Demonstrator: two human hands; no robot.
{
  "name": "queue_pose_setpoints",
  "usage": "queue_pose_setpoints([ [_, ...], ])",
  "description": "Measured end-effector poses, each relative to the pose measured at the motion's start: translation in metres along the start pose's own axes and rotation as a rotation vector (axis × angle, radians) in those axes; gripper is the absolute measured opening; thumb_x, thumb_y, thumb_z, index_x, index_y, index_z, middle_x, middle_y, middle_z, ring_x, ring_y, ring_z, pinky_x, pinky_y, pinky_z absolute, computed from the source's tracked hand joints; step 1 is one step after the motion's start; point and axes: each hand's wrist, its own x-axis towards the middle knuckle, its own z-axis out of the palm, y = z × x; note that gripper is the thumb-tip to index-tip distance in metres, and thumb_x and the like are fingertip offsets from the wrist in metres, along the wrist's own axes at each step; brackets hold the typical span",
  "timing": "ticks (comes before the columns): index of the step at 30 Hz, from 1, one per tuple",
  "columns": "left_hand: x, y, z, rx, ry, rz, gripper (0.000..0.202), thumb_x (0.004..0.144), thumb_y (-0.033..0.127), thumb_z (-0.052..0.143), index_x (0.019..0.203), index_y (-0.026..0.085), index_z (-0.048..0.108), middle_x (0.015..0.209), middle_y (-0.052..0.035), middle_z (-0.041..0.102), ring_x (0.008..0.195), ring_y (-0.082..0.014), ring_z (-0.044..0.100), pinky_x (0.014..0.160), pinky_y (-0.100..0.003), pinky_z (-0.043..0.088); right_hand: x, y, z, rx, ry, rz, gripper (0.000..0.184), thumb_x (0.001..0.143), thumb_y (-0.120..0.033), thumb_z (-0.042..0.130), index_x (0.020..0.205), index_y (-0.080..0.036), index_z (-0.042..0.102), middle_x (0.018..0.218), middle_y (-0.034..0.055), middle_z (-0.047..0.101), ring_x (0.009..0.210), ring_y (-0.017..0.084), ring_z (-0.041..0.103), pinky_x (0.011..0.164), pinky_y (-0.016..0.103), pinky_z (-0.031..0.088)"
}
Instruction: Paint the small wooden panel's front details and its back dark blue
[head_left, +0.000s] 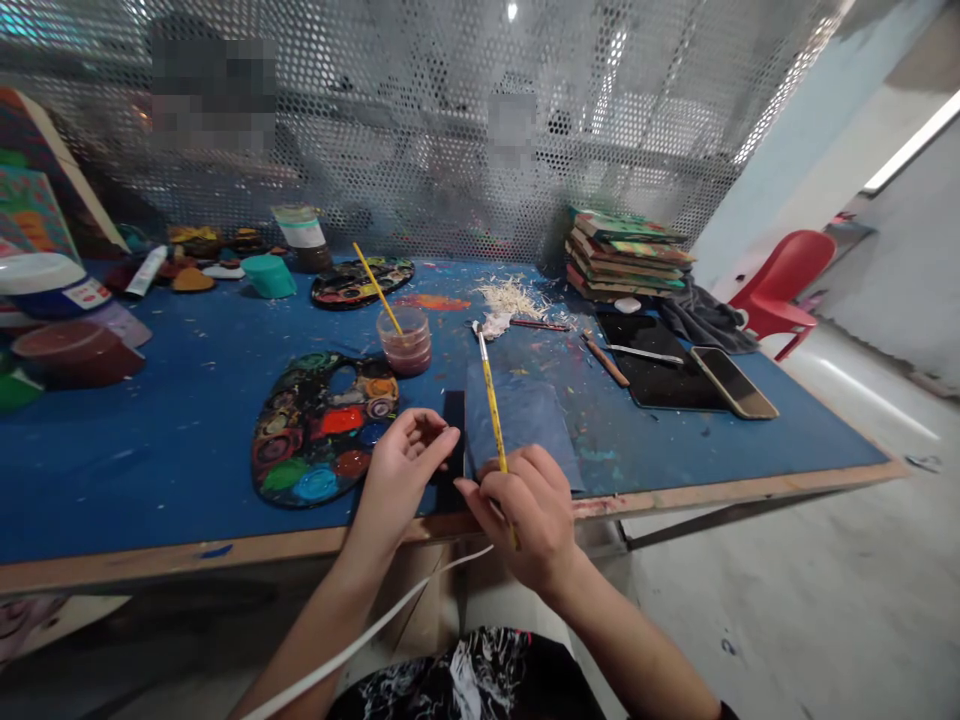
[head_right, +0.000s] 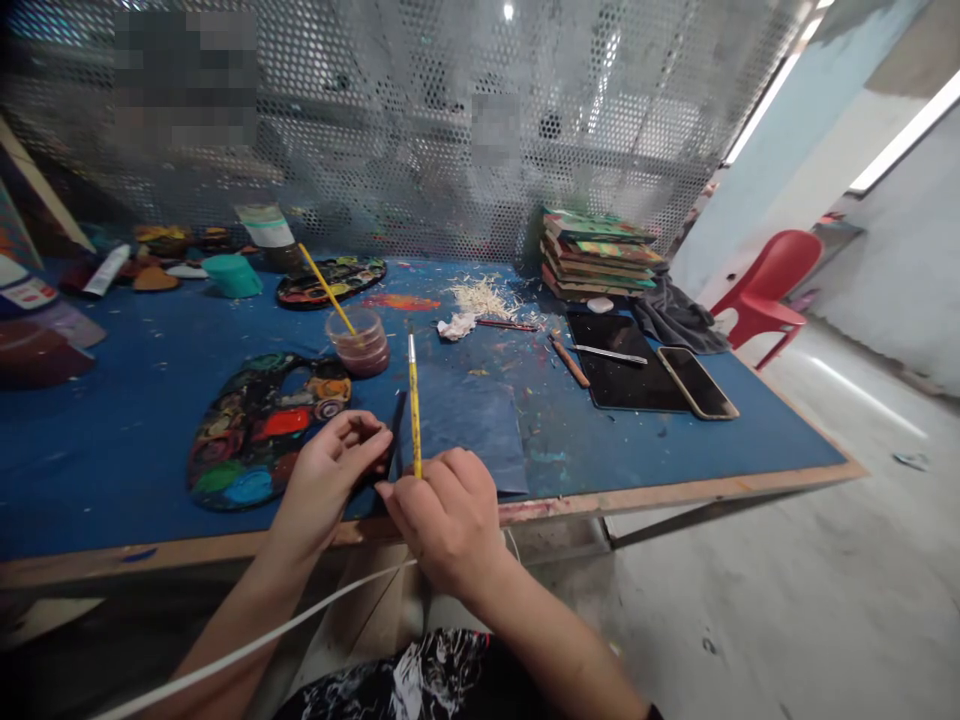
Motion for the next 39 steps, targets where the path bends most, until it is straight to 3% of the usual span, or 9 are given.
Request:
queue_pose_setpoints([
  [18, -0.001, -0.001, -0.002, 0.016, -0.019, 0.009, 0.034, 0.061, 0.035, 0.077, 0.079, 0.019, 0.052, 0.072, 0.0038, 0.056, 0.064, -0.01, 0.053, 0.052, -0.018, 0.043, -0.007, 0.0, 0.009, 0.016, -0.041, -0.001, 0.016, 0.089, -0.014, 0.06, 0.075, -0.018, 0.053, 0.066, 0.002, 0.063, 0.064, 0.013, 0.051, 0.061, 0.029, 0.041],
  [22, 0.0, -0.002, -0.003, 0.043, -0.022, 0.011, 0.036, 0.059, 0.034, 0.078, 0.078, 0.019, 0.051, 0.072, 0.0029, 0.057, 0.068, -0.0111, 0.055, 0.054, -0.018, 0.045, -0.008, 0.001, 0.005, 0.041, -0.081, -0.016, 0.018, 0.093, -0.023, 0.056, 0.076, -0.019, 0.053, 0.066, 0.0024, 0.063, 0.063, 0.014, 0.052, 0.059, 0.029, 0.042],
  [26, 0.0, -0.004, -0.004, 0.074, -0.032, 0.005, 0.036, 0.061, 0.037, 0.076, 0.081, 0.019, 0.051, 0.074, 0.0024, 0.057, 0.064, -0.0108, 0.053, 0.05, -0.019, 0.045, -0.007, 0.016, -0.017, 0.059, -0.056, -0.02, 0.021, 0.099, -0.03, 0.041, 0.085, -0.02, 0.053, 0.075, 0.0056, 0.066, 0.072, 0.017, 0.057, 0.065, 0.032, 0.046],
  [30, 0.0, -0.006, -0.005, 0.12, -0.04, 0.02, 0.032, 0.066, 0.04, 0.072, 0.08, 0.02, 0.051, 0.074, 0.0023, 0.055, 0.062, -0.0108, 0.052, 0.049, -0.02, 0.045, -0.008, 0.057, -0.056, -0.179, -0.075, 0.191, 0.005, 0.093, -0.021, 0.051, 0.089, -0.021, 0.054, 0.081, 0.0048, 0.066, 0.078, 0.019, 0.057, 0.073, 0.033, 0.046],
  [35, -0.003, -0.011, -0.008, 0.203, -0.021, 0.082, 0.027, 0.073, 0.043, 0.066, 0.081, 0.021, 0.052, 0.078, 0.0015, 0.055, 0.065, -0.0124, 0.053, 0.049, -0.021, 0.043, -0.026, 0.124, -0.102, -0.458, -0.377, 0.385, 0.014, 0.094, -0.025, 0.047, 0.094, -0.02, 0.06, 0.091, 0.0098, 0.068, 0.086, 0.025, 0.058, 0.078, 0.039, 0.047],
  [37, -0.008, -0.011, -0.012, 0.257, -0.019, 0.118, 0.023, 0.076, 0.042, 0.064, 0.082, 0.022, 0.055, 0.079, 0.0007, 0.057, 0.068, -0.0137, 0.056, 0.056, -0.024, 0.046, -0.034, 0.138, -0.114, -0.517, -0.507, 0.413, 0.026, 0.093, -0.018, 0.039, 0.101, -0.019, 0.063, 0.099, 0.0125, 0.069, 0.088, 0.027, 0.058, 0.08, 0.043, 0.046],
  [39, -0.016, -0.011, -0.017, 0.327, -0.006, 0.164, 0.018, 0.079, 0.039, 0.064, 0.083, 0.023, 0.059, 0.083, -0.0003, 0.06, 0.076, -0.016, 0.058, 0.067, -0.028, 0.048, -0.039, 0.138, -0.121, -0.54, -0.527, 0.423, 0.035, 0.091, -0.013, 0.034, 0.111, -0.018, 0.063, 0.112, 0.015, 0.066, 0.096, 0.029, 0.057, 0.084, 0.046, 0.046],
])
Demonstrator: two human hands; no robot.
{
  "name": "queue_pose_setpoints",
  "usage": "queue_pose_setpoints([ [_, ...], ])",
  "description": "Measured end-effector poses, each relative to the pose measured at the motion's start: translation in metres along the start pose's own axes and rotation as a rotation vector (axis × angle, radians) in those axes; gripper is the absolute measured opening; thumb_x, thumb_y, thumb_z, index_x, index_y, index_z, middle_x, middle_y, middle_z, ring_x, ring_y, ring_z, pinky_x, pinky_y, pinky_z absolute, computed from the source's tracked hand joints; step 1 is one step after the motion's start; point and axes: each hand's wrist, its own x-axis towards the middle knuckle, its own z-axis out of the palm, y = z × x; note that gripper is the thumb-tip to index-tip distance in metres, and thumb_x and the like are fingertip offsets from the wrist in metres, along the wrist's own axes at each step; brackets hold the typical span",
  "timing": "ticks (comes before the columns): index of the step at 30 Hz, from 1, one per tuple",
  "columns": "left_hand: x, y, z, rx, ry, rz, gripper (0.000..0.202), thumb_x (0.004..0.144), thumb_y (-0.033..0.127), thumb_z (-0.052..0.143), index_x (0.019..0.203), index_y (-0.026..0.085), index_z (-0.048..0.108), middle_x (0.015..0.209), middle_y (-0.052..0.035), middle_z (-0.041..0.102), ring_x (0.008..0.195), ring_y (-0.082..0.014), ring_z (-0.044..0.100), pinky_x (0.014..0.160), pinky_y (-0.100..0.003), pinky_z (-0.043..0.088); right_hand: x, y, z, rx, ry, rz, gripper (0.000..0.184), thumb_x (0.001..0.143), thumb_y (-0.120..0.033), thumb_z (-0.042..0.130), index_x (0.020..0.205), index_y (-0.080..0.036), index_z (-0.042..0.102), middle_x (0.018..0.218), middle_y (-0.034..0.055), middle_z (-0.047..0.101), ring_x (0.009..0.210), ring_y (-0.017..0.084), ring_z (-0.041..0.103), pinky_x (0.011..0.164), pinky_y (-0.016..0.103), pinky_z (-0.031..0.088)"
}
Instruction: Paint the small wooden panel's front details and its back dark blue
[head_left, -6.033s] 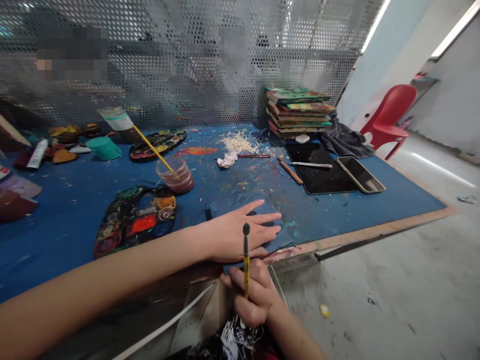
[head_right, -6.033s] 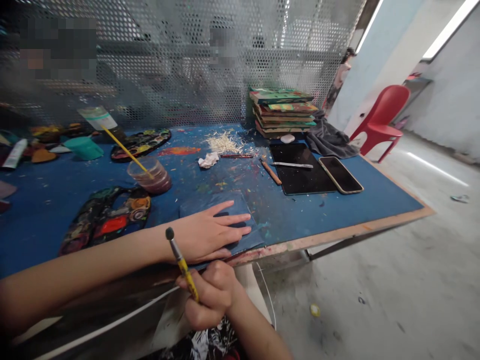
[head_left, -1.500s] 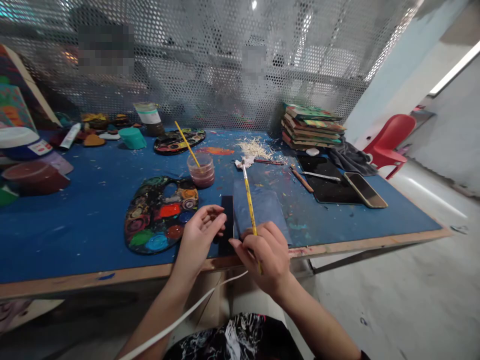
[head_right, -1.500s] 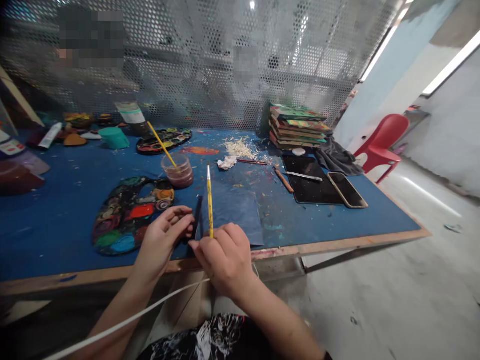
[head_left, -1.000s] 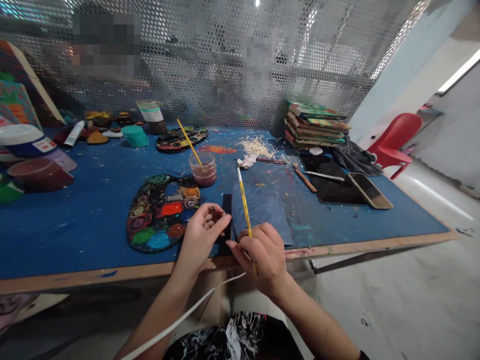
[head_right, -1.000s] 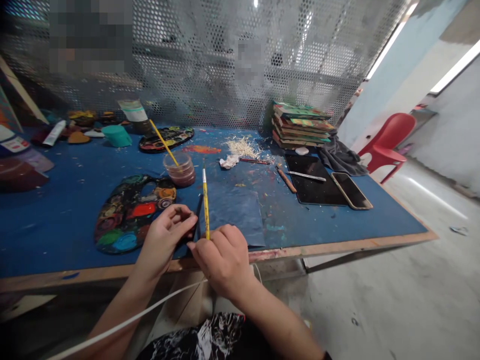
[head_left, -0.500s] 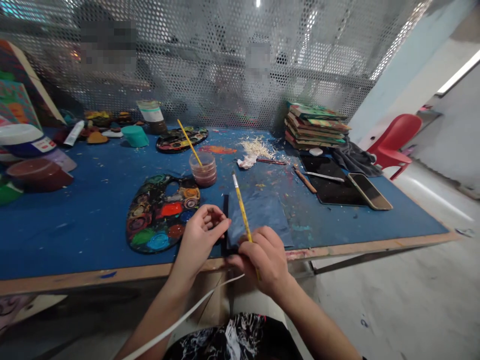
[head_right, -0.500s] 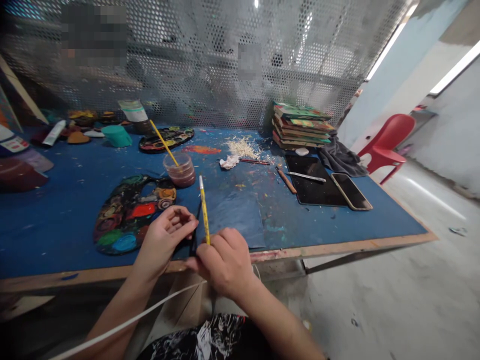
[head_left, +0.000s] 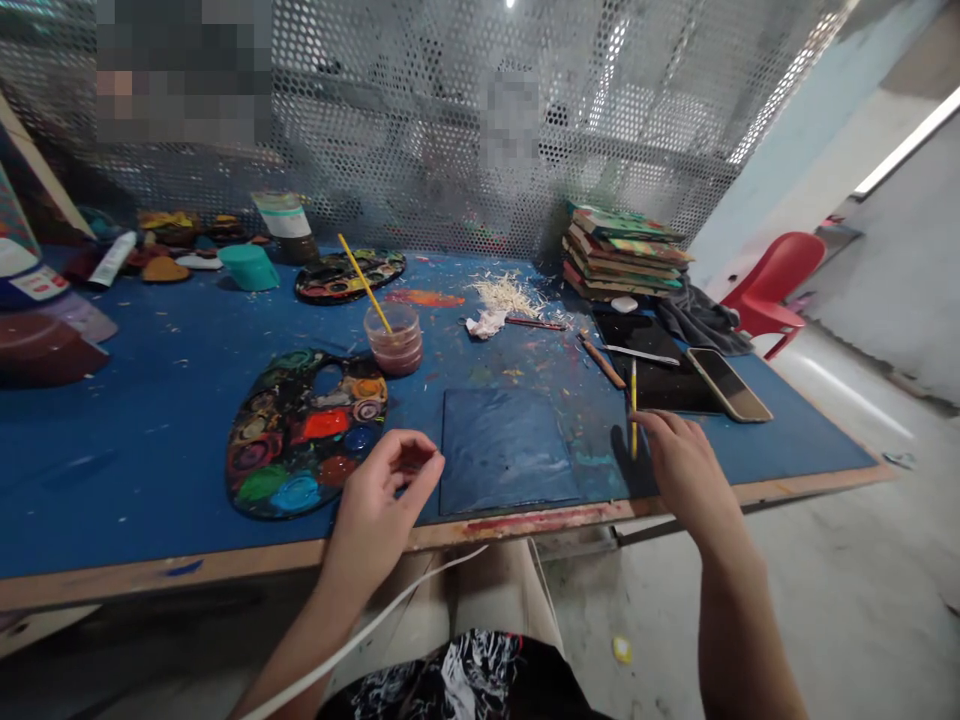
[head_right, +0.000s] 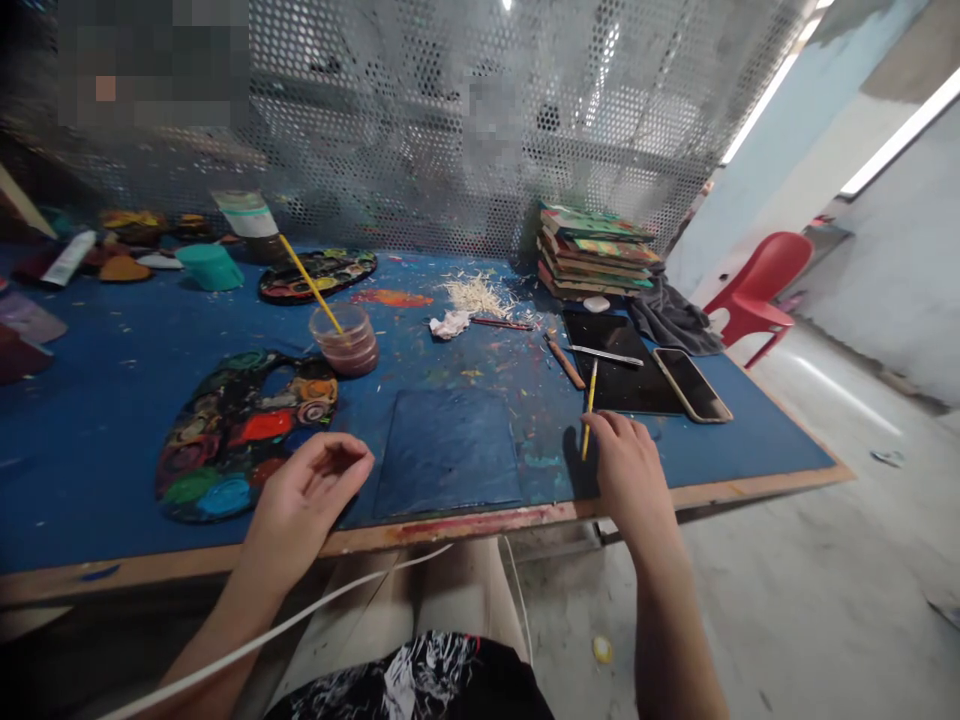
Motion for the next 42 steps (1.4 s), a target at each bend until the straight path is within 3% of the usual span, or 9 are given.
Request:
queue_pose_setpoints([
  [4, -0.017, -0.001, -0.015, 0.409, 0.077, 0.341, 0.008, 0.085, 0.031, 0.06, 0.087, 0.025, 0.065, 0.097, -0.003, 0.064, 0.096, -0.0217, 0.058, 0.091, -0.037, 0.043, -0.022, -0.029, -0.006, 0.17, 0.138, 0.048, 0.025, 0.092, -0.024, 0.048, 0.113, -0.019, 0.062, 0.112, 0.0124, 0.063, 0.103, 0.027, 0.056, 0.089, 0.044, 0.046],
  [7, -0.026, -0.005, -0.025, 0.66, 0.026, 0.573, 0.011, 0.088, 0.026, 0.056, 0.092, 0.025, 0.067, 0.105, -0.0051, 0.063, 0.103, -0.0239, 0.058, 0.095, -0.04, 0.042, -0.04, -0.061, -0.004, 0.254, 0.092, 0.057, 0.02, 0.093, -0.033, 0.055, 0.104, -0.02, 0.065, 0.104, 0.0097, 0.062, 0.099, 0.025, 0.055, 0.087, 0.042, 0.046],
  [15, -0.036, -0.021, -0.029, 0.809, -0.091, 0.689, 0.022, 0.087, 0.021, 0.057, 0.107, 0.022, 0.066, 0.12, -0.0107, 0.064, 0.12, -0.0326, 0.054, 0.095, -0.051, 0.047, -0.066, -0.09, 0.007, 0.219, 0.095, 0.061, 0.025, 0.094, -0.028, 0.052, 0.11, -0.015, 0.067, 0.106, 0.0129, 0.061, 0.098, 0.025, 0.052, 0.086, 0.044, 0.047],
  [17, -0.035, -0.02, -0.029, 0.747, -0.098, 0.624, 0.025, 0.088, 0.024, 0.056, 0.111, 0.025, 0.066, 0.121, -0.009, 0.064, 0.121, -0.0321, 0.055, 0.098, -0.052, 0.046, -0.064, -0.088, 0.006, 0.27, 0.094, 0.101, 0.027, 0.093, -0.03, 0.052, 0.112, -0.017, 0.066, 0.106, 0.0125, 0.062, 0.099, 0.025, 0.053, 0.088, 0.046, 0.047],
  [20, -0.029, -0.008, -0.029, 0.502, -0.149, 0.332, 0.028, 0.089, 0.034, 0.056, 0.115, 0.032, 0.065, 0.131, -0.0044, 0.059, 0.126, -0.0301, 0.052, 0.106, -0.051, 0.043, -0.046, -0.081, 0.0, 0.528, 0.037, 0.241, 0.03, 0.091, -0.036, 0.055, 0.117, -0.023, 0.064, 0.112, 0.0112, 0.062, 0.102, 0.024, 0.057, 0.089, 0.046, 0.049],
  [25, 0.0, 0.025, -0.032, -0.397, -0.182, -0.286, 0.034, 0.083, 0.045, 0.062, 0.113, 0.028, 0.061, 0.133, -0.0062, 0.059, 0.132, -0.0297, 0.049, 0.111, -0.046, 0.043, 0.009, -0.066, -0.014, 1.317, -0.1, 0.569, 0.043, 0.074, -0.049, 0.073, 0.109, -0.026, 0.063, 0.122, 0.0087, 0.066, 0.118, 0.024, 0.06, 0.103, 0.043, 0.046],
  [28, 0.019, 0.032, -0.036, -0.638, -0.217, -0.514, 0.032, 0.086, 0.043, 0.056, 0.11, 0.022, 0.062, 0.13, -0.0118, 0.062, 0.127, -0.0316, 0.055, 0.108, -0.048, 0.045, 0.031, -0.058, -0.019, 1.502, -0.275, 0.739, 0.042, 0.072, -0.05, 0.075, 0.103, -0.024, 0.064, 0.121, 0.0091, 0.068, 0.119, 0.025, 0.061, 0.105, 0.042, 0.046],
  [31, 0.03, 0.029, -0.039, -0.67, -0.249, -0.595, 0.033, 0.086, 0.043, 0.054, 0.107, 0.021, 0.064, 0.125, -0.0143, 0.065, 0.123, -0.0336, 0.058, 0.106, -0.052, 0.046, 0.037, -0.053, -0.019, 1.567, -0.4, 0.844, 0.034, 0.078, -0.048, 0.068, 0.102, -0.023, 0.065, 0.121, 0.0094, 0.069, 0.11, 0.024, 0.067, 0.1, 0.042, 0.051],
  [42, 0.041, 0.021, -0.038, -0.657, -0.334, -0.625, 0.034, 0.085, 0.046, 0.053, 0.103, 0.02, 0.066, 0.123, -0.0154, 0.066, 0.12, -0.0346, 0.06, 0.101, -0.05, 0.05, 0.035, -0.049, -0.011, 1.638, -0.464, 0.837, 0.029, 0.087, -0.048, 0.055, 0.094, -0.022, 0.064, 0.104, 0.01, 0.075, 0.097, 0.023, 0.072, 0.098, 0.046, 0.051],
])
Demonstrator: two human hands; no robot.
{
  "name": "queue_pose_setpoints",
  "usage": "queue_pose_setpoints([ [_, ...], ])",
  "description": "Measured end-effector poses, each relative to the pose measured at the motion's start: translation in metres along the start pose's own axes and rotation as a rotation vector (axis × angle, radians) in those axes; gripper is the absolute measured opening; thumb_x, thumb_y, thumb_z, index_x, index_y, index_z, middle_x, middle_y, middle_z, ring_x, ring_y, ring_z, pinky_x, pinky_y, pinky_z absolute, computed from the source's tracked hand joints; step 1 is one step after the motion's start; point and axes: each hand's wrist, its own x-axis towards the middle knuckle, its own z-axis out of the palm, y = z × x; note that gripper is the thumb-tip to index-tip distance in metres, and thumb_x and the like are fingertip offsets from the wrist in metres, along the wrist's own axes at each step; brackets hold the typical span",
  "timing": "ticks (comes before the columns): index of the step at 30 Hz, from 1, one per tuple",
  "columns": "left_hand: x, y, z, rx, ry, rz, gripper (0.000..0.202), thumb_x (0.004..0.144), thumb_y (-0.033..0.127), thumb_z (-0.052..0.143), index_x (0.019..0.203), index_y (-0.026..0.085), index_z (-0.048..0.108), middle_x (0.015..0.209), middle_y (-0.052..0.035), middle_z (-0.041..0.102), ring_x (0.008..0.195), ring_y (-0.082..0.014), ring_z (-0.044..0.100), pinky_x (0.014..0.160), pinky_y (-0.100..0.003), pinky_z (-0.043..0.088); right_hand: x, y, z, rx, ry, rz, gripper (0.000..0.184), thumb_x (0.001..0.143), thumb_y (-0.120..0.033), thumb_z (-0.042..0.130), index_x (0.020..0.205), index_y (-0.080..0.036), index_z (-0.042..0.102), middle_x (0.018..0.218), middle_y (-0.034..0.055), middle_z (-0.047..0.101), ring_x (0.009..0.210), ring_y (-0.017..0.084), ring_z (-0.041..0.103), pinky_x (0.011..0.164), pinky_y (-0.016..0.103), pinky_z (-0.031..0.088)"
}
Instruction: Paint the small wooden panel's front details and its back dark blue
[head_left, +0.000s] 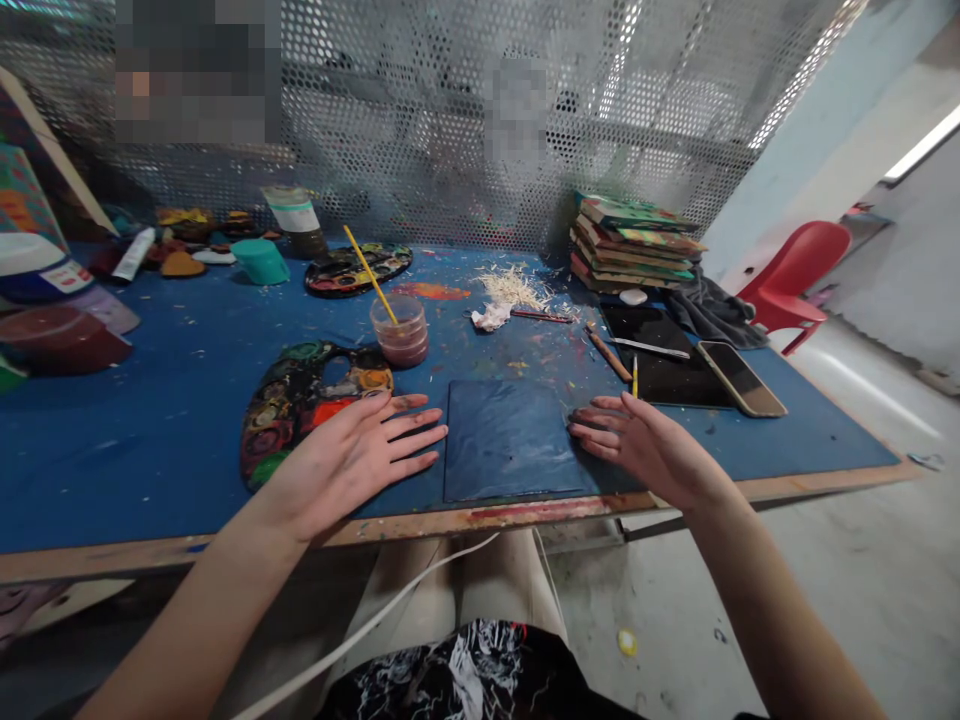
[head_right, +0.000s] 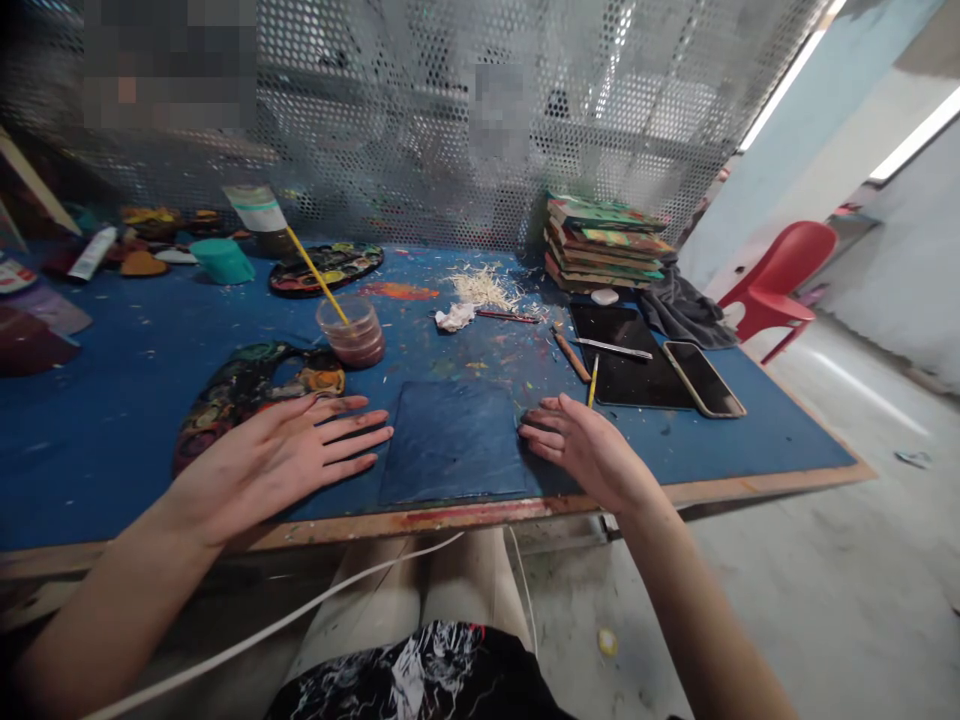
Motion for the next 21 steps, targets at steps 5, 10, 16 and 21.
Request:
queue_pose_setpoints([
  [5, -0.002, 0.002, 0.006, -0.034, 0.07, 0.057, 0.031, 0.085, 0.04, 0.054, 0.101, 0.017, 0.066, 0.124, -0.0163, 0.066, 0.121, -0.0331, 0.06, 0.103, -0.05, 0.048, -0.001, -0.003, 0.001, 0.031, -0.035, -0.003, 0.029, 0.087, -0.049, 0.053, 0.093, -0.022, 0.062, 0.101, 0.0086, 0.074, 0.097, 0.023, 0.072, 0.098, 0.045, 0.051],
  [10, -0.006, 0.013, 0.02, -0.041, 0.09, 0.106, 0.028, 0.087, 0.037, 0.05, 0.101, 0.016, 0.064, 0.116, -0.0162, 0.068, 0.121, -0.031, 0.06, 0.107, -0.05, 0.045, 0.0, -0.018, 0.008, 0.013, 0.01, -0.053, 0.029, 0.086, -0.049, 0.052, 0.091, -0.022, 0.062, 0.102, 0.009, 0.073, 0.097, 0.025, 0.072, 0.097, 0.046, 0.051],
  [16, -0.003, 0.053, 0.045, 0.027, 0.045, 0.289, 0.032, 0.087, 0.038, 0.047, 0.104, 0.015, 0.062, 0.111, -0.0164, 0.068, 0.124, -0.033, 0.056, 0.11, -0.05, 0.041, 0.009, -0.075, 0.022, -0.105, 0.007, -0.206, 0.03, 0.087, -0.051, 0.048, 0.088, -0.023, 0.059, 0.107, 0.0119, 0.07, 0.108, 0.028, 0.067, 0.097, 0.048, 0.051],
  [21, 0.002, 0.073, 0.055, 0.057, -0.012, 0.383, 0.03, 0.088, 0.038, 0.047, 0.101, 0.016, 0.062, 0.114, -0.0161, 0.066, 0.129, -0.0334, 0.051, 0.109, -0.048, 0.04, 0.02, -0.103, 0.024, -0.143, -0.014, -0.292, 0.03, 0.087, -0.051, 0.045, 0.088, -0.023, 0.056, 0.109, 0.013, 0.068, 0.112, 0.028, 0.065, 0.095, 0.046, 0.052],
])
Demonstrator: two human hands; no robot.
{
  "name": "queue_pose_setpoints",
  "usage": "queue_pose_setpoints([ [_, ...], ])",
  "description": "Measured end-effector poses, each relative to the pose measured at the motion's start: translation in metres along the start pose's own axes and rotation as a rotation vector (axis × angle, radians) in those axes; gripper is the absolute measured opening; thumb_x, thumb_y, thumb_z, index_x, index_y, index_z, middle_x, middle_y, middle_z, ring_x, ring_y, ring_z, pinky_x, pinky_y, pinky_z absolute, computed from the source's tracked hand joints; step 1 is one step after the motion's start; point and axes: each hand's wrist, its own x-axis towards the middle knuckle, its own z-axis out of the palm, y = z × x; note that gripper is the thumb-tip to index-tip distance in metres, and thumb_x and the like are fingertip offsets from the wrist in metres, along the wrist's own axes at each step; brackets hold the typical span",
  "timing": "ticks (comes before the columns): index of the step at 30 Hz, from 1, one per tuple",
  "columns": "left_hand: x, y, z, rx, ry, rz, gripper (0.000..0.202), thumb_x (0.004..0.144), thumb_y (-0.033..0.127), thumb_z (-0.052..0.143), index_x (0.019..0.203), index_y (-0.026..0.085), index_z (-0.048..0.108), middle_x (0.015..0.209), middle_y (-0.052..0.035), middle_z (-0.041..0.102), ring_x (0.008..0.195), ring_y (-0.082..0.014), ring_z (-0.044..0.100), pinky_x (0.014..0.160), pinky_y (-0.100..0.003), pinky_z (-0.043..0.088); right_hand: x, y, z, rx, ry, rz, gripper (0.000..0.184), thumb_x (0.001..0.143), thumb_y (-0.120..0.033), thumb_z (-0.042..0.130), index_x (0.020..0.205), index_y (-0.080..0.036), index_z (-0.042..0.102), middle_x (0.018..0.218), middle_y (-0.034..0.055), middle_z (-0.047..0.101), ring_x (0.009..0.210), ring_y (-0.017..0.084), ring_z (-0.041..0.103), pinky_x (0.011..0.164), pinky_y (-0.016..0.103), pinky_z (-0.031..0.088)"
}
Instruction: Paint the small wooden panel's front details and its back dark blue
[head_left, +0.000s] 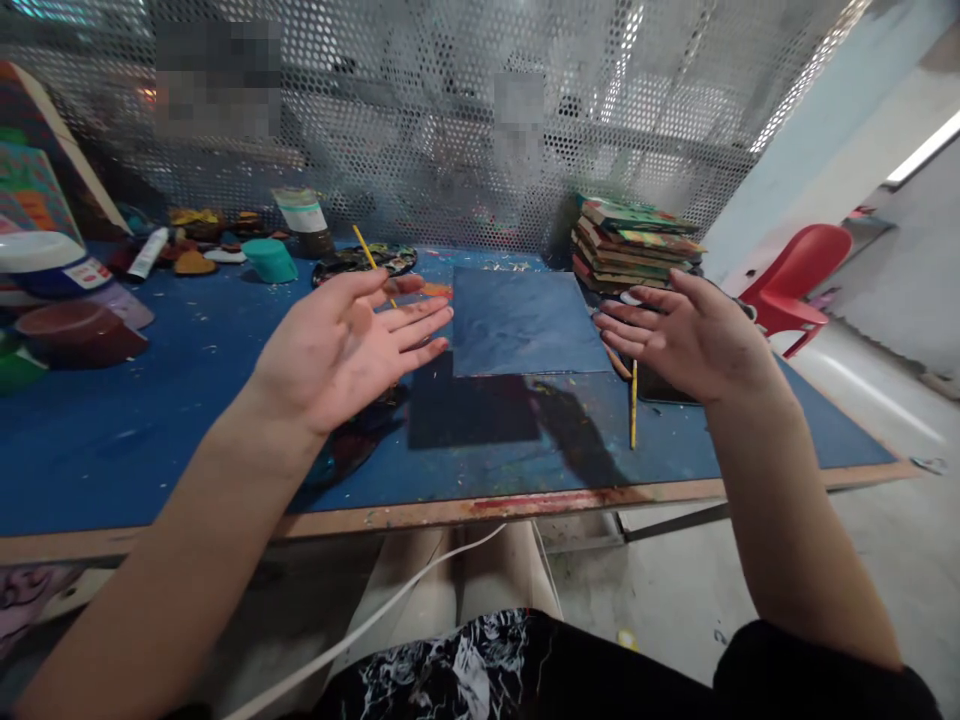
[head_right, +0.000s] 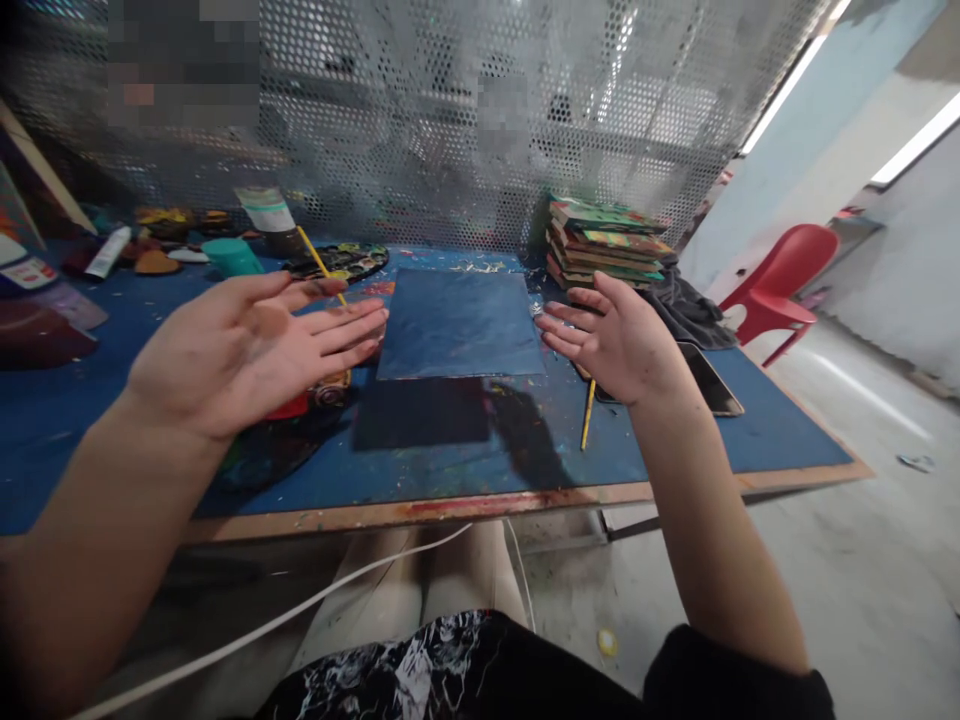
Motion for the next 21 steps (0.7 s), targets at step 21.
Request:
queue_pose_setpoints([
  [21, -0.018, -0.041, 0.001, 0.197, 0.109, 0.169, 0.036, 0.076, 0.035, 0.064, 0.11, 0.023, 0.059, 0.129, -0.0058, 0.061, 0.133, -0.0269, 0.046, 0.116, -0.045, 0.028, -0.031, 0.073, 0.036, 0.098, 0.194, -0.103, 0.027, 0.08, -0.036, 0.065, 0.103, -0.024, 0.059, 0.104, 0.0059, 0.074, 0.1, 0.02, 0.07, 0.098, 0.04, 0.05],
])
